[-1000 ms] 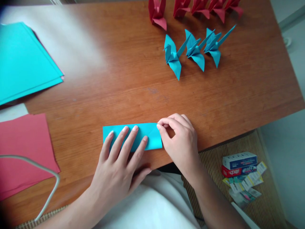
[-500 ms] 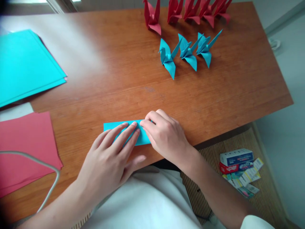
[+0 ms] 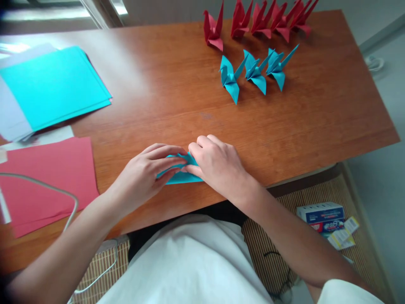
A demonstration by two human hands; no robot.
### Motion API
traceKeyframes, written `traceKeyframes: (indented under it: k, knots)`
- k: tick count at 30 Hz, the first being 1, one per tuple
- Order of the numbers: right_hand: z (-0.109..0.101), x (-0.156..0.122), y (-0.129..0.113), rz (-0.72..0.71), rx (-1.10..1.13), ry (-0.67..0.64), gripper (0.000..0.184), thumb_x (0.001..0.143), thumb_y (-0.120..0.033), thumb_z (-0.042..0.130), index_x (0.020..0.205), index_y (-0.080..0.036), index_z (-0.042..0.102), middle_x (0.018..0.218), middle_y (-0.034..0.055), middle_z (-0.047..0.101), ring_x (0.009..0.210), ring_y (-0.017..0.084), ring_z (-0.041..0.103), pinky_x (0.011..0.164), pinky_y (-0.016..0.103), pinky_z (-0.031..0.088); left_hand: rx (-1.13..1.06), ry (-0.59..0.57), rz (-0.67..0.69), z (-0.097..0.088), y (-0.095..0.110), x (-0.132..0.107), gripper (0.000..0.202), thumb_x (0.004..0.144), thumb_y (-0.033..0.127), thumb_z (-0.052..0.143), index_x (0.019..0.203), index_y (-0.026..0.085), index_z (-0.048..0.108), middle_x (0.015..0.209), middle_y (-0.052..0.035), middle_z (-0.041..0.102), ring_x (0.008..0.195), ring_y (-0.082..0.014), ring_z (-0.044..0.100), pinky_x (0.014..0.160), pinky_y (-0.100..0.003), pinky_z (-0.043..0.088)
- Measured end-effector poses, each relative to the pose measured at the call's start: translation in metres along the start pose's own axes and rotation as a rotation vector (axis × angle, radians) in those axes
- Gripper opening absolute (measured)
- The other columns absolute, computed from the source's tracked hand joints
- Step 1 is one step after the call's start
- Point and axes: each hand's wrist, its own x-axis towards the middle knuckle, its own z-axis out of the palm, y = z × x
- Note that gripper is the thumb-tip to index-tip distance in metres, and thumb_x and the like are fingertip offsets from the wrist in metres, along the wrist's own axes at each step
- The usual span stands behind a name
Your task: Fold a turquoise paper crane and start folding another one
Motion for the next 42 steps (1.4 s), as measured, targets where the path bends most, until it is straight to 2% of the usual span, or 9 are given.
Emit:
traceKeyframes:
  k: [8, 15, 19, 24, 28, 31, 34, 39, 42]
  knots:
    - [-0.008, 0.006, 0.002, -0.093, -0.071, -0.043, 0.048, 0.07, -0.06, 0.085, 0.09, -0.02, 0.067, 0.091, 0.0059, 0.07, 0.088, 0.023, 0.063, 0.054, 0.032, 0.026, -0.021, -0.03, 0.055, -0.002, -0.009, -0.003, 0.022, 0.097, 0.03, 0.064, 0.117, 0.024, 0.071, 0.129, -0.006, 0.069, 0.115, -0.022, 0.062, 0.1, -0.037, 0.052]
    - [-0.017, 0.024, -0.002, -0.19, -0.137, -0.143, 0.053, 0.062, -0.063, 0.089, 0.086, -0.019, 0.069, 0.087, 0.009, 0.074, 0.083, 0.027, 0.066, 0.053, 0.031, 0.023, 0.005, -0.065, 0.061, -0.004, -0.011, -0.002, 0.029, 0.095, 0.039, 0.065, 0.12, 0.025, 0.07, 0.129, -0.0065, 0.068, 0.114, -0.0234, 0.062, 0.099, -0.037, 0.051]
    - [-0.02, 0.025, 0.014, -0.25, -0.073, -0.167, 0.053, 0.053, -0.057, 0.095, 0.08, -0.022, 0.067, 0.083, 0.0054, 0.072, 0.078, 0.024, 0.065, 0.054, 0.03, 0.02, 0.018, -0.08, 0.065, -0.006, -0.01, -0.002, 0.028, 0.097, 0.036, 0.063, 0.122, 0.024, 0.069, 0.133, -0.0068, 0.066, 0.118, -0.0231, 0.061, 0.101, -0.036, 0.05]
    - [-0.021, 0.013, 0.047, -0.257, 0.114, -0.142, 0.049, 0.068, -0.065, 0.084, 0.064, -0.022, 0.06, 0.068, 0.0017, 0.063, 0.07, 0.018, 0.059, 0.055, 0.03, 0.019, 0.036, -0.114, 0.049, -0.007, -0.01, -0.002, 0.026, 0.096, 0.035, 0.063, 0.12, 0.024, 0.069, 0.135, -0.0065, 0.066, 0.116, -0.0241, 0.061, 0.1, -0.039, 0.05]
    - [-0.021, 0.007, 0.055, -0.233, 0.091, -0.147, 0.049, 0.063, -0.063, 0.088, 0.066, -0.022, 0.061, 0.072, 0.0021, 0.065, 0.069, 0.017, 0.057, 0.054, 0.03, 0.017, 0.126, -0.123, 0.02, -0.007, 0.0, 0.005, 0.028, 0.094, 0.042, 0.066, 0.116, 0.024, 0.069, 0.132, -0.0054, 0.066, 0.113, -0.024, 0.061, 0.093, -0.037, 0.052]
    - [-0.02, 0.008, 0.053, -0.246, 0.02, -0.172, 0.049, 0.058, -0.061, 0.091, 0.067, -0.023, 0.062, 0.074, 0.0016, 0.066, 0.07, 0.017, 0.058, 0.054, 0.03, 0.018, 0.221, -0.126, -0.021, -0.004, 0.009, 0.013, 0.029, 0.091, 0.048, 0.068, 0.108, 0.025, 0.069, 0.122, -0.004, 0.068, 0.105, -0.0236, 0.061, 0.078, -0.033, 0.052]
    - [-0.019, 0.008, 0.053, -0.251, -0.005, -0.181, 0.05, 0.053, -0.057, 0.094, 0.068, -0.023, 0.062, 0.074, 0.001, 0.064, 0.07, 0.018, 0.058, 0.054, 0.03, 0.018, 0.275, -0.14, 0.002, -0.003, 0.011, 0.021, 0.031, 0.088, 0.052, 0.07, 0.103, 0.025, 0.069, 0.117, -0.0035, 0.067, 0.099, -0.0231, 0.061, 0.068, -0.03, 0.048]
    - [-0.019, 0.007, 0.056, -0.273, -0.007, -0.201, 0.048, 0.063, -0.063, 0.087, 0.071, -0.023, 0.062, 0.076, 0.0008, 0.063, 0.071, 0.017, 0.06, 0.054, 0.03, 0.019, 0.219, -0.224, 0.149, -0.009, -0.006, 0.029, 0.036, 0.086, 0.054, 0.072, 0.107, 0.025, 0.066, 0.121, -0.0035, 0.065, 0.103, -0.0236, 0.063, 0.074, -0.029, 0.049]
    - [-0.019, 0.007, 0.058, -0.275, -0.03, -0.221, 0.048, 0.06, -0.06, 0.09, 0.072, -0.022, 0.063, 0.076, 0.0008, 0.062, 0.073, 0.018, 0.061, 0.057, 0.03, 0.021, 0.182, -0.337, 0.201, -0.018, -0.017, 0.035, 0.042, 0.082, 0.051, 0.077, 0.113, 0.025, 0.067, 0.125, -0.0053, 0.063, 0.111, -0.0257, 0.064, 0.082, -0.03, 0.051]
